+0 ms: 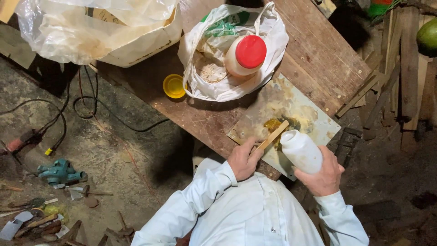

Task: Mixing wood dust with liquid resin on a metal plate using a wooden stick to create wood filler.

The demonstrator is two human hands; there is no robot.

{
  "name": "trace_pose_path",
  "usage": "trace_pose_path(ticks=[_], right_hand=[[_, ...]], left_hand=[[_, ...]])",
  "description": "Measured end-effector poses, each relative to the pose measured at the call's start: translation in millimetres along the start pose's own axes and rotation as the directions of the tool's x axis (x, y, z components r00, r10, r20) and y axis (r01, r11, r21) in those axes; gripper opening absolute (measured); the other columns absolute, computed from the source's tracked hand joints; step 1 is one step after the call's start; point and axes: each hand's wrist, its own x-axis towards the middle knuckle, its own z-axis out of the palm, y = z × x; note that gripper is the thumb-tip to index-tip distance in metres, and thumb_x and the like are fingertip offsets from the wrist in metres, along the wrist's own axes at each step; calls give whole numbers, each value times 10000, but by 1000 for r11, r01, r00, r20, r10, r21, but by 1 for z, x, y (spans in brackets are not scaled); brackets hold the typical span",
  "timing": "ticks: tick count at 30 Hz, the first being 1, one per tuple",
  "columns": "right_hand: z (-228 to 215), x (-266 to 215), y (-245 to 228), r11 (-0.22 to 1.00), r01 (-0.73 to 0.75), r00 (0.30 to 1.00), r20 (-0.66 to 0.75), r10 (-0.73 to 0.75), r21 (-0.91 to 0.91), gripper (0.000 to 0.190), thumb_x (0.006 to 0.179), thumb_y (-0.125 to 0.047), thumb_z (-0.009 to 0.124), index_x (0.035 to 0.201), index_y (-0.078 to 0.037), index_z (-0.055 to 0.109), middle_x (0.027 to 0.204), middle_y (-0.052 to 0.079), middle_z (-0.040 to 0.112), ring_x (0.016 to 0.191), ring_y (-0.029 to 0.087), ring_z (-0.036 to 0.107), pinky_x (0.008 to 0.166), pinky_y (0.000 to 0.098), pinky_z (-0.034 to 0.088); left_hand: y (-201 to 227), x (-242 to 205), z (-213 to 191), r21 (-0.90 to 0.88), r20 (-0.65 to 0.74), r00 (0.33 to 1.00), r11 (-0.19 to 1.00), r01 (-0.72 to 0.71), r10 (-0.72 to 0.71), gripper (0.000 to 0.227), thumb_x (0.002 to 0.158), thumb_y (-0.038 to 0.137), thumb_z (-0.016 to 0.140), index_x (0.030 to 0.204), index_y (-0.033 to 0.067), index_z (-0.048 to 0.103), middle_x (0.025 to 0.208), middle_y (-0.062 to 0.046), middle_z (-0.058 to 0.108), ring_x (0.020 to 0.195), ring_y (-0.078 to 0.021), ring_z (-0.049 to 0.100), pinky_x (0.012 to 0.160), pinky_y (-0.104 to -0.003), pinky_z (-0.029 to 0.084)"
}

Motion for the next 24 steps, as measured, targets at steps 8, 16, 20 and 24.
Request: trace_pose_path(ticks=[8, 16, 20, 24], right_hand=[[0, 2, -4, 997, -63, 998, 20, 62, 34, 1043, 423, -414, 926, 1339, -55, 582, 1162, 176, 665, 1121, 398, 657, 997, 498, 475], [2, 2, -9, 997, -45, 999, -16, 46, 65, 1046, 398, -409, 940, 1326, -61, 606, 1136, 174, 675, 1102, 398, 667, 1000, 484, 489], [5, 0, -8, 997, -35, 998, -49, 38, 66, 1049, 396, -392, 939, 1334, -60, 608, 1134, 171, 677, 1090, 392, 670, 991, 484, 497], [7, -1, -10, 998, 21, 995, -97, -15, 67, 1015, 416, -383, 946, 1312, -31, 622, 1111, 187, 688, 1053, 402, 678, 959, 496, 510]], left_hand=[[-4, 4, 7, -172, 69, 996, 982, 76, -64, 283, 1012, 210, 580, 1278, 129, 634, 542, -49, 563, 567, -200, 612, 637, -323, 529], [0, 2, 15, -396, 167, 973, 893, 215, -161, 359, 1045, 176, 535, 1388, 77, 571, 562, -32, 548, 562, -152, 587, 632, -271, 519], [1, 1, 14, -403, 180, 970, 887, 225, -164, 372, 1059, 191, 519, 1405, 57, 545, 577, -43, 547, 569, -161, 588, 617, -276, 505], [-3, 1, 16, -392, 186, 969, 892, 227, -165, 368, 1057, 178, 522, 1402, 52, 548, 572, -58, 554, 568, -167, 605, 609, -275, 505]])
